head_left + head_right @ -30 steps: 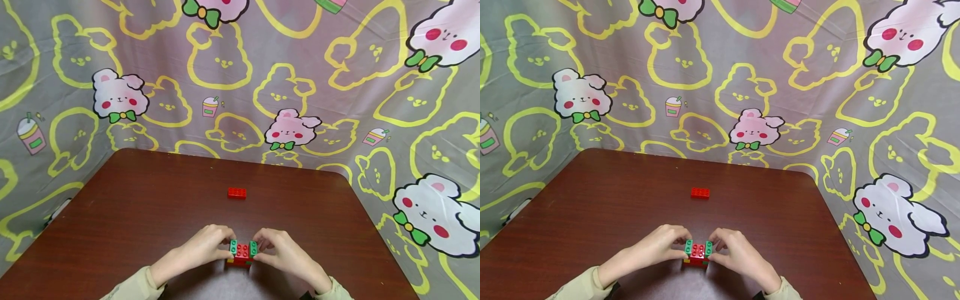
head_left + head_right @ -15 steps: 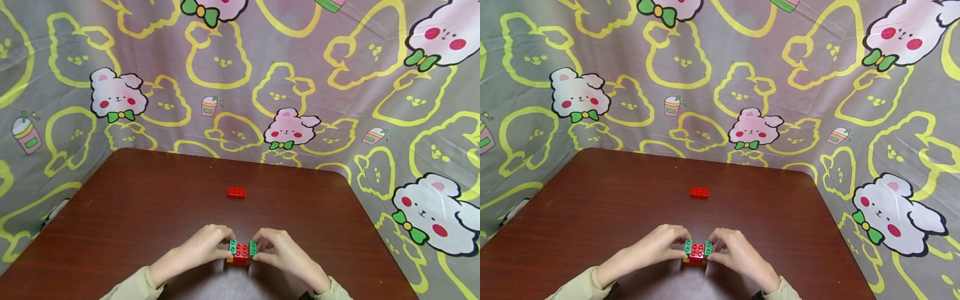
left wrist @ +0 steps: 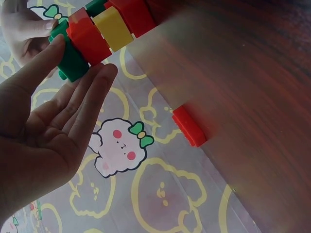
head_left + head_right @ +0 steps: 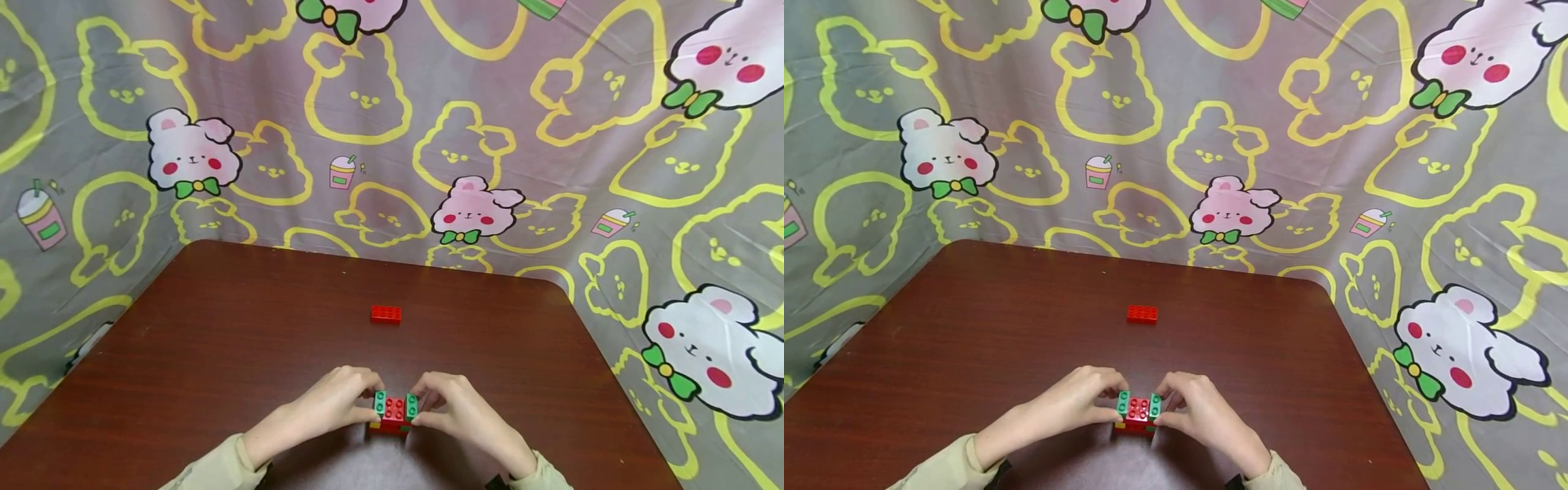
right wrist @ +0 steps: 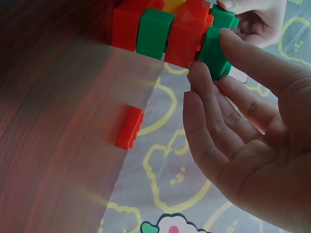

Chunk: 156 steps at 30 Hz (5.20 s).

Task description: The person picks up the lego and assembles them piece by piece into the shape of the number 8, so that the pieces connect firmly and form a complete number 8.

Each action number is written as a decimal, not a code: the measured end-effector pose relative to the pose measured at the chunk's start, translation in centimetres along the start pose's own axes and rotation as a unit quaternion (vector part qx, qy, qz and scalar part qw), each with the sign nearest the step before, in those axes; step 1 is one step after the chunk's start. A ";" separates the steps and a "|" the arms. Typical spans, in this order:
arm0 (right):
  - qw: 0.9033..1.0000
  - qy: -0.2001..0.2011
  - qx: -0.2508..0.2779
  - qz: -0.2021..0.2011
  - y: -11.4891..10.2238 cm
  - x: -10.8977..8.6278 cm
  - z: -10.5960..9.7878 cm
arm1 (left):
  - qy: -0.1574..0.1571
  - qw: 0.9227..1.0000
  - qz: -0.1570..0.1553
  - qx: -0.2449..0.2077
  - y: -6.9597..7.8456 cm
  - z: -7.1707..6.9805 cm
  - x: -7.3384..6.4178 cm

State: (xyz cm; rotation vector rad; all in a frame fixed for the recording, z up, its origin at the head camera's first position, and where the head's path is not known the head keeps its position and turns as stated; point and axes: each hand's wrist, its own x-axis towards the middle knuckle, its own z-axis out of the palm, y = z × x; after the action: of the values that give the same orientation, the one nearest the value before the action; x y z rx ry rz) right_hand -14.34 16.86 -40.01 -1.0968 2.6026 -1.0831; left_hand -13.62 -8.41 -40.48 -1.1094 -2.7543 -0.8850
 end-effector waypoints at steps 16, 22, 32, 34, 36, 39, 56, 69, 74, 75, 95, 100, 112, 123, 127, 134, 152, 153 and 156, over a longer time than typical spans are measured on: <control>1.000 -0.004 0.004 0.027 0.0 -0.1 -0.1 | -0.010 1.000 -0.014 -0.008 -0.2 0.2 0.3; 1.000 -0.001 0.003 0.028 0.0 -0.1 -0.1 | -0.007 1.000 -0.012 -0.006 -0.2 0.1 0.3; 1.000 0.000 0.005 0.029 -0.1 -0.2 -0.1 | -0.010 1.000 0.002 -0.015 -0.5 0.2 0.1; 1.000 0.004 0.005 0.026 0.0 -0.3 0.0 | -0.017 1.000 0.003 -0.017 -0.7 0.1 0.1; 1.000 0.007 0.005 0.022 0.1 -0.3 0.1 | -0.021 1.000 0.008 -0.018 -0.8 0.1 0.1; 1.000 0.009 0.003 0.020 0.2 -0.3 0.2 | -0.026 0.999 0.018 -0.025 -1.1 0.1 0.2; 1.000 0.010 -0.004 0.023 0.3 -0.4 0.1 | -0.048 0.994 0.005 -0.096 -3.7 -0.6 1.9; 0.999 0.005 -0.004 0.033 0.3 -0.5 0.2 | 0.007 0.998 -0.009 -0.064 -6.7 0.3 4.7; 0.999 0.007 -0.013 0.033 0.2 -0.3 0.2 | 0.026 0.998 -0.018 -0.046 -7.7 0.2 5.5; 0.999 0.008 -0.014 0.032 0.2 -0.3 0.2 | 0.027 0.998 -0.024 -0.044 -7.8 0.2 5.7; 0.999 0.014 -0.018 0.029 0.0 -0.5 0.4 | 0.078 0.990 -0.114 0.005 -10.9 0.5 8.7; 0.999 0.018 -0.024 0.024 -0.1 -0.6 0.4 | 0.071 0.989 -0.126 0.017 -11.7 0.6 9.2; 0.999 0.020 -0.020 0.029 -0.4 -0.7 0.4 | 0.040 0.989 -0.138 0.029 -12.5 0.8 10.4; 0.999 0.018 -0.015 0.031 -0.2 -0.7 0.4 | 0.025 0.988 -0.148 0.036 -12.8 1.2 11.1; 0.999 0.016 -0.012 0.034 -0.2 -0.7 0.4 | 0.025 0.988 -0.147 0.043 -13.0 1.3 11.3; 0.999 0.015 -0.012 0.038 -0.3 -0.7 0.2 | 0.028 0.989 -0.137 0.053 -13.3 1.4 11.7; 0.999 0.017 -0.013 0.034 -0.1 -0.6 0.2 | 0.026 0.988 -0.131 0.081 -13.1 1.5 11.9; 0.999 0.016 -0.012 0.035 -0.1 -0.6 0.3 | 0.026 0.988 -0.131 0.081 -13.1 1.5 11.9; 0.999 0.016 -0.010 0.037 -0.1 -0.6 0.3 | 0.028 0.988 -0.130 0.083 -13.1 1.4 11.9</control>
State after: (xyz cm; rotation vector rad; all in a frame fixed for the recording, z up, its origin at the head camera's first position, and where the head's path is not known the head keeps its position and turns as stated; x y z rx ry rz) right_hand -13.72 17.05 -40.29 -0.9857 2.6625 -1.0695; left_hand -30.69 -7.87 -45.24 -0.6997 -2.9055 -0.6775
